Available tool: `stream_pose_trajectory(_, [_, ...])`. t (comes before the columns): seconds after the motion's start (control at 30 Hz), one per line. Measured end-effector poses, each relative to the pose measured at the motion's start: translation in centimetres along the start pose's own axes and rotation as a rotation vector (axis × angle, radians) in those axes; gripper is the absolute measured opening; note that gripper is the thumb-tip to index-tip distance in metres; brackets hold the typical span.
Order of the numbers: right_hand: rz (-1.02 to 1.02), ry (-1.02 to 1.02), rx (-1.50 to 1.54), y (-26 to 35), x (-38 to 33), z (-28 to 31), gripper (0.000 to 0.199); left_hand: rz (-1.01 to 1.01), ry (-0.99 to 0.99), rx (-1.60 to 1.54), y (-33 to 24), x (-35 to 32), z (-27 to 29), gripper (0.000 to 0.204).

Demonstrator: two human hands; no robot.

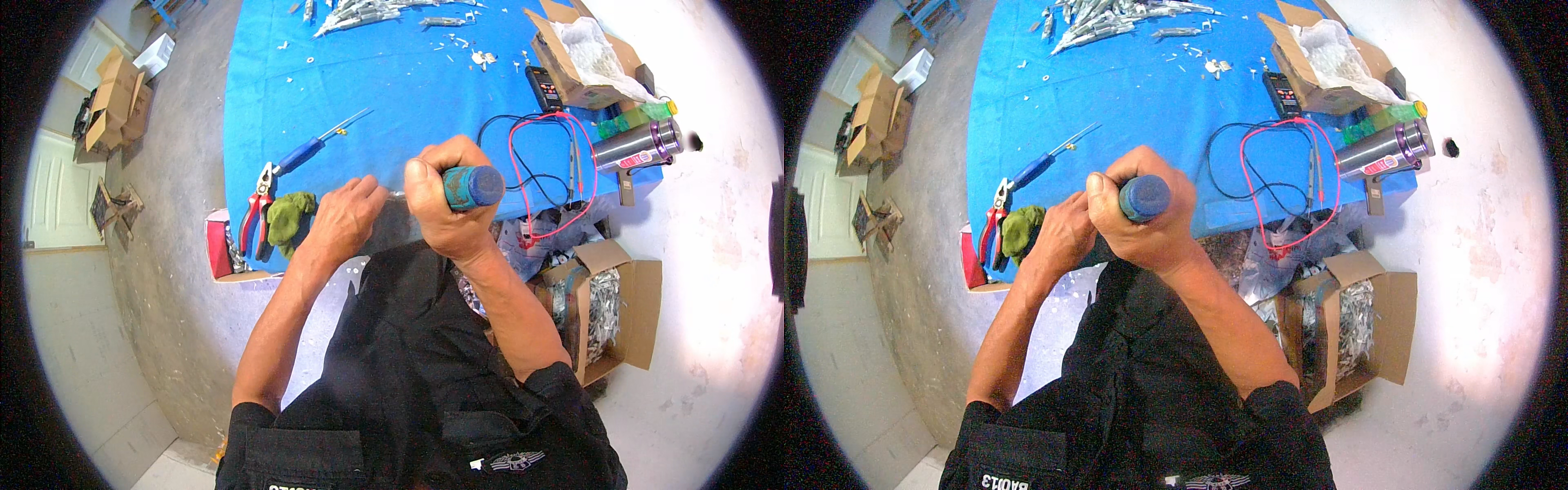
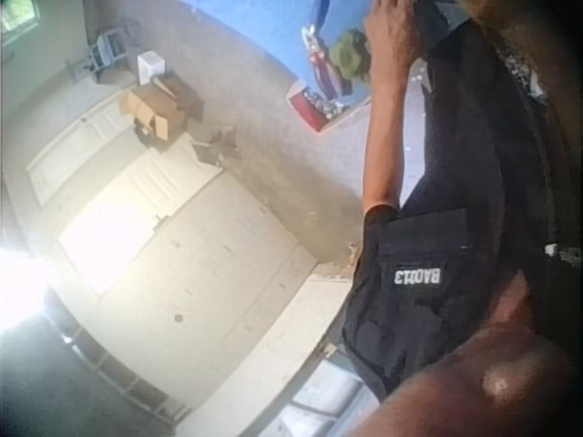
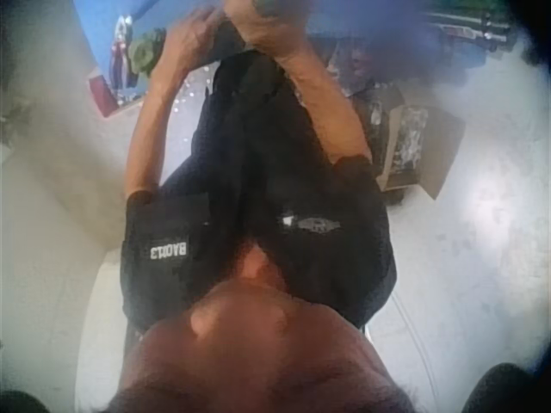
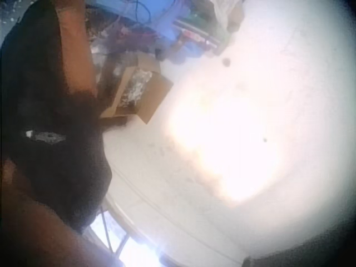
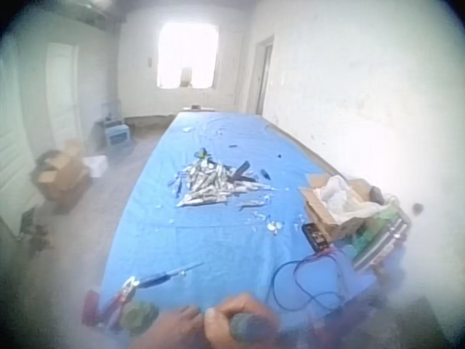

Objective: The person manipulates small metal and plastic parts by hand, using a screwdriver and pliers to assemble components, and then tests a connection with a multimeter.

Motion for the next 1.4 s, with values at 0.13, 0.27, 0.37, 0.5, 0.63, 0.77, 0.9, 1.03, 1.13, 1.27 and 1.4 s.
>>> stream_pose_trajectory(0.13, [-0.108, -0.002, 0.084, -1.1, -0.2, 0.0, 0.018, -0.010, 0.006, 0.001, 0.1, 0.0, -0.1, 0.010])
stream_pose_trajectory(0.27, [-0.152, -0.034, 0.134, -1.4, 0.1, -0.1, 0.019, -0.009, -0.017, -0.031, 0.1, 0.0, 0.0, 0.007])
stream_pose_trajectory(0.37, [-0.162, -0.056, 0.223, -2.7, 0.3, 0.1, 0.018, 0.020, 0.016, -0.027, 0.1, -0.1, 0.1, 0.011])
stream_pose_trajectory(0.5, [-0.191, -0.085, 0.260, -2.6, 0.7, 0.2, 0.019, 0.033, 0.020, -0.025, 0.3, 0.0, -0.1, 0.015])
stream_pose_trajectory(0.63, [-0.197, -0.102, 0.256, -2.4, 0.7, 0.1, 0.020, 0.017, 0.009, -0.019, 0.2, -0.1, -0.3, 0.014])
stream_pose_trajectory(0.77, [-0.239, -0.132, 0.382, -2.6, 1.2, 0.3, 0.021, 0.014, 0.023, 0.002, 0.0, 0.0, -0.5, 0.014])
stream_pose_trajectory(0.9, [-0.225, -0.138, 0.333, -2.8, 1.1, 0.4, 0.021, 0.024, 0.035, 0.004, 0.1, -0.1, -0.5, 0.016])
stream_pose_trajectory(1.03, [-0.214, -0.096, 0.221, -2.3, 0.8, -0.3, 0.022, 0.015, 0.011, -0.019, 0.0, 0.0, -0.5, 0.004])
stream_pose_trajectory(1.13, [-0.206, -0.091, 0.227, -2.2, 0.7, -0.4, 0.022, 0.014, 0.015, -0.015, -0.3, 0.1, -0.2, 0.004])
stream_pose_trajectory(1.27, [-0.204, -0.068, 0.207, -2.3, 0.7, -0.6, 0.021, -0.015, -0.016, -0.031, 0.0, -0.1, -0.5, 0.004])
stream_pose_trajectory(1.4, [-0.090, -0.056, 0.100, -1.1, 1.1, -1.0, 0.020, -0.020, -0.059, -0.057, 0.2, -0.1, -0.5, 0.002])
Point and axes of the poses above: each hand's wrist, its own x-axis towards the middle knuckle, its own z-axis out of the back of the hand, y = z × x, the point moved 5 cm from there along x, towards the middle knuckle, and after that the axes turned 4 degrees about -z, right-handed, at the moved point
